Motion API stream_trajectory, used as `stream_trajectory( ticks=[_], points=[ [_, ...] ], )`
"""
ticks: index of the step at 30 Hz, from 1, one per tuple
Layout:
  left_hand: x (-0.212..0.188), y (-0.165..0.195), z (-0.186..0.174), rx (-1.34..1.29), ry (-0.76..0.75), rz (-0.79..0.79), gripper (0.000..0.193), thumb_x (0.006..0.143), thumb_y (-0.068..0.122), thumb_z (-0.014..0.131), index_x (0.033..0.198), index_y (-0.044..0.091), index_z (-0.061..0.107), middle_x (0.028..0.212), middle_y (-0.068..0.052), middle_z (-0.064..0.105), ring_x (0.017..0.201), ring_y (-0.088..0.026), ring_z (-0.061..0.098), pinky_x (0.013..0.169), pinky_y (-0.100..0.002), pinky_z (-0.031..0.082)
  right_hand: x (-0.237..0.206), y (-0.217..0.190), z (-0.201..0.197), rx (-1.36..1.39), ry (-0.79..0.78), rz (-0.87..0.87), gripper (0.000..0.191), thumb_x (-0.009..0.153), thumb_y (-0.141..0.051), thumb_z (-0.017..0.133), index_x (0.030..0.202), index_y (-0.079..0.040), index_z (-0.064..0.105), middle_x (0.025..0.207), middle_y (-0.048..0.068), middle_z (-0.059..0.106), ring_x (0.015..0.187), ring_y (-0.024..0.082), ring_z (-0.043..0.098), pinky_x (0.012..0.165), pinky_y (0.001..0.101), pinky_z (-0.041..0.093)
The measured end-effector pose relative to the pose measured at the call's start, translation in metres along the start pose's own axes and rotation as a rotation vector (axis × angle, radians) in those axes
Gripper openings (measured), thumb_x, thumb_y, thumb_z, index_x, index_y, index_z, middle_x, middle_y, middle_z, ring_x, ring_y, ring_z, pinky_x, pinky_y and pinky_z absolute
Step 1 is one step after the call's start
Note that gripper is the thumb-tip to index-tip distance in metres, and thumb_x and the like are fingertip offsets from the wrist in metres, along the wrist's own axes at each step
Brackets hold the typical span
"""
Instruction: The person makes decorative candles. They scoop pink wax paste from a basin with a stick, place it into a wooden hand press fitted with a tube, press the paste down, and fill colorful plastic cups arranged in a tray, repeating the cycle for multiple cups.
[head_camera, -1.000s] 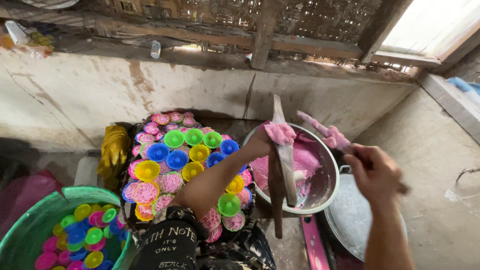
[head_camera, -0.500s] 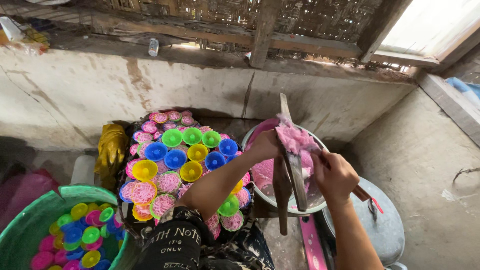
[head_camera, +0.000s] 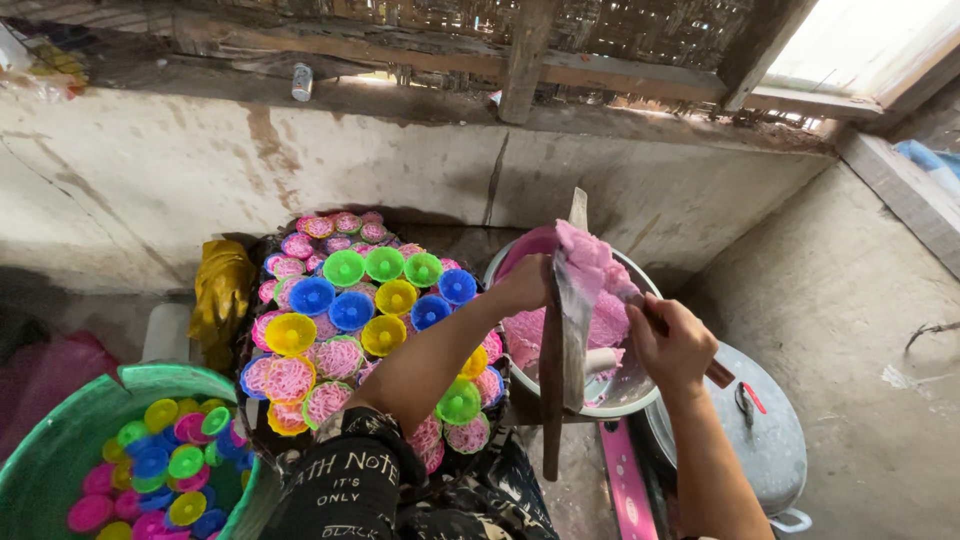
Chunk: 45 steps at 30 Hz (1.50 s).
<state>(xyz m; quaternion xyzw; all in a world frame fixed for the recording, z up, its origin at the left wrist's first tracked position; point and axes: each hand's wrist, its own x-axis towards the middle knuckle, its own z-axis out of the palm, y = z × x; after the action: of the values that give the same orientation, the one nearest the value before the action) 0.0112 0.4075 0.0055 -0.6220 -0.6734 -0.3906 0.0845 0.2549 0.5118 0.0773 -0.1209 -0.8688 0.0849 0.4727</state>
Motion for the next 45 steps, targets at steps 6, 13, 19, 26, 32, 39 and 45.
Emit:
stream_trajectory(
  ticks=[6,13,19,26,32,39,45],
  points=[
    [-0.018,-0.007,-0.031,-0.209,-0.001,-0.131,0.030,0.086,0.014,0.071,0.114,0.003,0.073,0.114,-0.018,0.074,0.107,-0.026,0.066,0.093,-0.035,0.053,-0.016,0.010,-0.009,0.593,-0.310,0.144,0.023,0.087,-0.017,0.083,0.093,0.000,0.069,0.084,0.003,0.074,0.074,0.003,0.064,0.067,0.0210,0.053],
    [-0.024,-0.011,-0.025,-0.644,0.095,-0.113,0.045,0.085,0.012,0.070,0.128,0.000,0.063,0.118,-0.011,0.073,0.109,-0.017,0.065,0.098,-0.034,0.052,-0.008,0.044,0.010,0.370,-0.308,0.303,0.022,0.091,-0.014,0.084,0.102,0.002,0.073,0.071,0.005,0.063,0.064,0.005,0.052,0.059,0.0228,0.043],
    [-0.100,-0.056,-0.113,-0.889,0.093,-0.528,0.026,0.092,0.014,0.074,0.115,0.002,0.071,0.104,-0.011,0.075,0.087,-0.015,0.073,0.075,-0.034,0.062,-0.027,0.105,-0.020,0.467,-0.547,0.617,0.027,0.094,-0.026,0.081,0.108,-0.003,0.076,0.088,0.007,0.072,0.076,0.008,0.057,0.065,0.0257,0.044],
    [-0.232,0.022,-0.226,-1.312,0.610,-0.284,0.030,0.081,0.000,0.064,0.111,0.007,0.064,0.109,-0.010,0.062,0.099,-0.037,0.069,0.107,-0.057,0.051,-0.115,0.159,0.109,-0.536,-1.288,0.404,0.026,0.086,-0.034,0.071,0.102,-0.018,0.084,0.107,0.015,0.079,0.102,0.037,0.074,0.086,0.0477,0.059],
    [-0.304,0.089,-0.258,-1.264,0.937,-0.275,0.040,0.078,-0.002,0.059,0.116,0.009,0.064,0.110,-0.007,0.062,0.107,-0.032,0.061,0.107,-0.064,0.047,-0.140,0.155,0.205,-0.296,-1.276,0.399,0.045,0.079,-0.041,0.082,0.113,-0.011,0.078,0.118,0.016,0.074,0.108,0.035,0.071,0.092,0.0454,0.057],
    [-0.398,0.083,-0.268,-1.174,0.990,-0.241,0.028,0.091,0.010,0.062,0.118,0.014,0.069,0.119,-0.005,0.065,0.120,-0.037,0.055,0.117,-0.063,0.023,-0.052,0.115,0.299,0.257,-0.681,0.532,0.060,0.085,-0.039,0.076,0.140,-0.018,0.063,0.126,0.018,0.071,0.110,0.034,0.070,0.094,0.0444,0.054],
    [-0.487,0.034,-0.310,-1.766,0.593,-0.043,0.025,0.114,0.030,0.056,0.117,0.011,0.072,0.138,-0.014,0.059,0.149,-0.048,0.038,0.130,-0.059,-0.011,-0.001,0.064,0.361,0.635,-0.612,0.779,0.060,0.096,-0.040,0.074,0.151,-0.022,0.058,0.127,0.032,0.054,0.115,0.049,0.054,0.091,0.0512,0.047]
  ],
)
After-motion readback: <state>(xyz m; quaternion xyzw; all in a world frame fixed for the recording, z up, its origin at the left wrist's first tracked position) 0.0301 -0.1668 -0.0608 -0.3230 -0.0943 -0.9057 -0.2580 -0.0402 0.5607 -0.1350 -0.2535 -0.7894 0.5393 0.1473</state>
